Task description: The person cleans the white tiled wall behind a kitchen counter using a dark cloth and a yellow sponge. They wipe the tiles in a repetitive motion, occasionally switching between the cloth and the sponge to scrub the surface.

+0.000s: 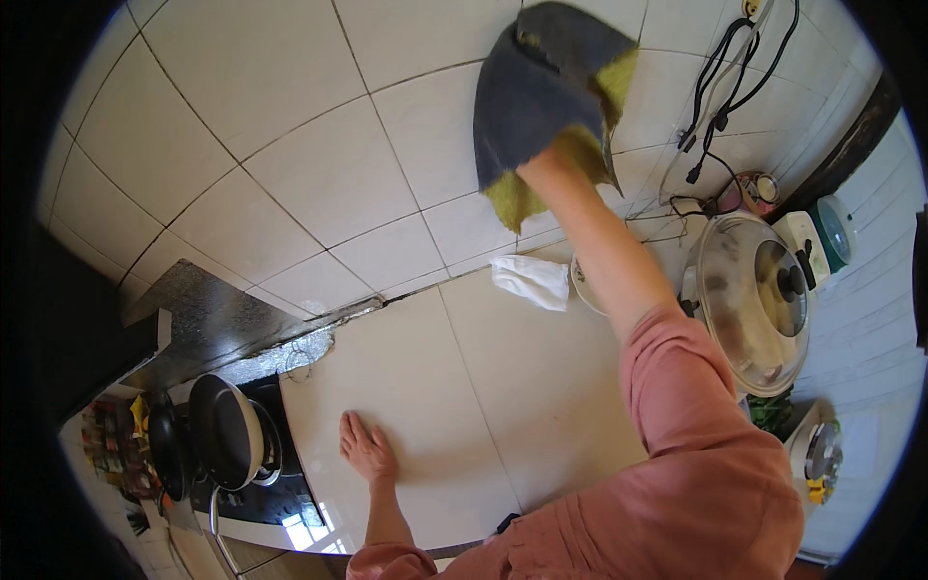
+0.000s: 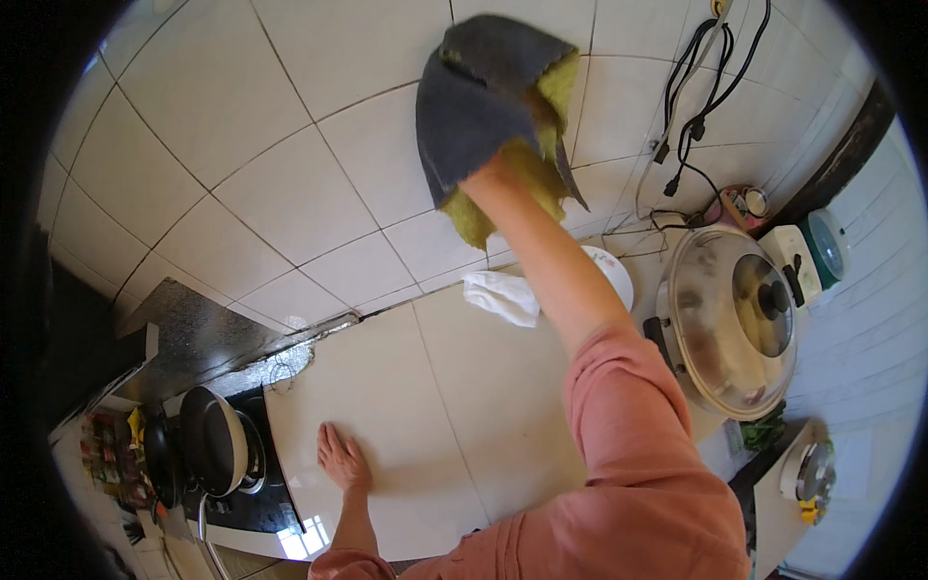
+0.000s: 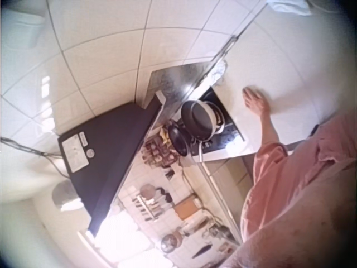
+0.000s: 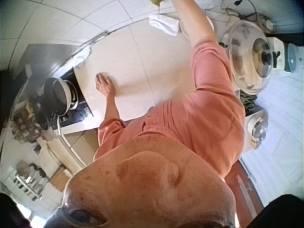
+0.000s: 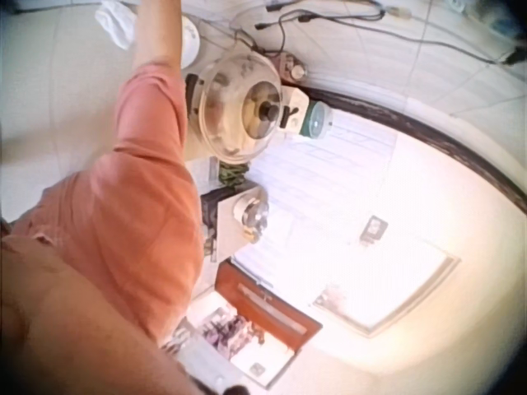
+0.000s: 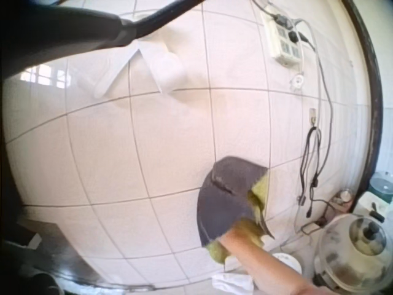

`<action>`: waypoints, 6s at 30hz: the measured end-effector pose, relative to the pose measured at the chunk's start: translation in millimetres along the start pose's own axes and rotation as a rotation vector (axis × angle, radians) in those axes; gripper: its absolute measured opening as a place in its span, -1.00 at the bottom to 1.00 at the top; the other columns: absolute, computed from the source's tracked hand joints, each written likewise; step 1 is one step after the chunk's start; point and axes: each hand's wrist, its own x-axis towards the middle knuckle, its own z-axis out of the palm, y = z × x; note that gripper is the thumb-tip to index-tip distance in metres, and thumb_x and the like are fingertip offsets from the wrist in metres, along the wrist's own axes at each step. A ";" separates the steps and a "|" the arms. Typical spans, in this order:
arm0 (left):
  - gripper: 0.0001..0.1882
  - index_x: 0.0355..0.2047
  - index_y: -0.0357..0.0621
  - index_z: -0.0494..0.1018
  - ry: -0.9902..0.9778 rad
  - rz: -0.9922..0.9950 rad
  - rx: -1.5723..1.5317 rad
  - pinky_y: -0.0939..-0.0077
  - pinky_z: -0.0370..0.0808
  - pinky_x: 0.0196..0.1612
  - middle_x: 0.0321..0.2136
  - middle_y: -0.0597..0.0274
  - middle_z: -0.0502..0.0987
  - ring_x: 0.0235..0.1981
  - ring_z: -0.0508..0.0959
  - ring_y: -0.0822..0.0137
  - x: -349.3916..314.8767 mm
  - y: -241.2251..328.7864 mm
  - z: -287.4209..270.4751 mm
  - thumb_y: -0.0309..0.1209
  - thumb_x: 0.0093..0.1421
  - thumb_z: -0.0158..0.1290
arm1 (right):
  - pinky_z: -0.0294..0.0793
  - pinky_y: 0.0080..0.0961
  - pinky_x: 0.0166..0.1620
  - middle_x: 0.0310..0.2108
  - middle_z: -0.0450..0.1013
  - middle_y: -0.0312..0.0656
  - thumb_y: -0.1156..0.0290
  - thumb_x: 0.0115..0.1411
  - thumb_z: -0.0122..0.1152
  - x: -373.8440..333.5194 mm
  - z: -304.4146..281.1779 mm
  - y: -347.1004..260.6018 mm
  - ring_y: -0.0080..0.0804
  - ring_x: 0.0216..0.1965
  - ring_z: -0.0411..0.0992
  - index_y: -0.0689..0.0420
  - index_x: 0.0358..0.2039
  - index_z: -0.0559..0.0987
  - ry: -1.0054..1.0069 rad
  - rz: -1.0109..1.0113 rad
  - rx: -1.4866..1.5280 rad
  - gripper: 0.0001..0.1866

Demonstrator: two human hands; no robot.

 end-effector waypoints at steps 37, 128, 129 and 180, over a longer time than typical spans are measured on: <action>-0.43 0.35 -0.08 0.34 0.081 0.035 -0.003 0.09 0.23 0.37 0.39 0.11 0.30 0.35 0.33 0.01 1.0 -6.8 -0.7 -0.19 0.39 0.00 | 0.51 -0.16 -0.16 -0.07 0.45 -0.05 0.50 0.19 0.27 -106.8 12.0 -196.2 -0.06 -0.12 0.46 0.13 -0.05 0.55 -0.422 -0.401 0.313 -0.70; -0.61 0.06 -0.14 0.51 0.785 0.724 -0.094 0.06 0.45 0.09 0.00 -0.04 0.56 0.03 0.53 -0.07 200.5 375.1 -20.3 -0.32 0.23 0.08 | 0.39 -0.09 -0.35 -0.47 0.39 -0.12 0.42 0.14 0.33 -389.6 -366.3 -37.9 -0.02 -0.41 0.41 0.09 -0.42 0.51 -0.889 0.292 0.004 -0.87; -0.67 -0.01 -0.15 0.54 0.826 0.702 -0.089 0.08 0.49 0.04 -0.07 -0.02 0.59 -0.04 0.57 -0.05 195.1 377.5 -25.4 -0.36 0.22 0.08 | 0.38 -0.09 -0.36 -0.47 0.39 -0.12 0.42 0.14 0.33 -387.9 -368.8 -37.7 -0.02 -0.41 0.41 0.09 -0.42 0.51 -0.901 0.289 -0.002 -0.87; -0.34 0.30 0.01 0.33 0.254 1.108 0.083 0.22 0.64 -0.17 -0.11 0.13 0.61 -0.18 0.67 0.08 201.3 517.0 -120.5 -0.57 0.16 0.12 | 0.41 -0.14 -0.33 -0.47 0.38 -0.14 0.44 0.15 0.33 -393.3 -368.1 -31.9 -0.08 -0.39 0.43 0.09 -0.41 0.45 -0.832 0.248 0.025 -0.83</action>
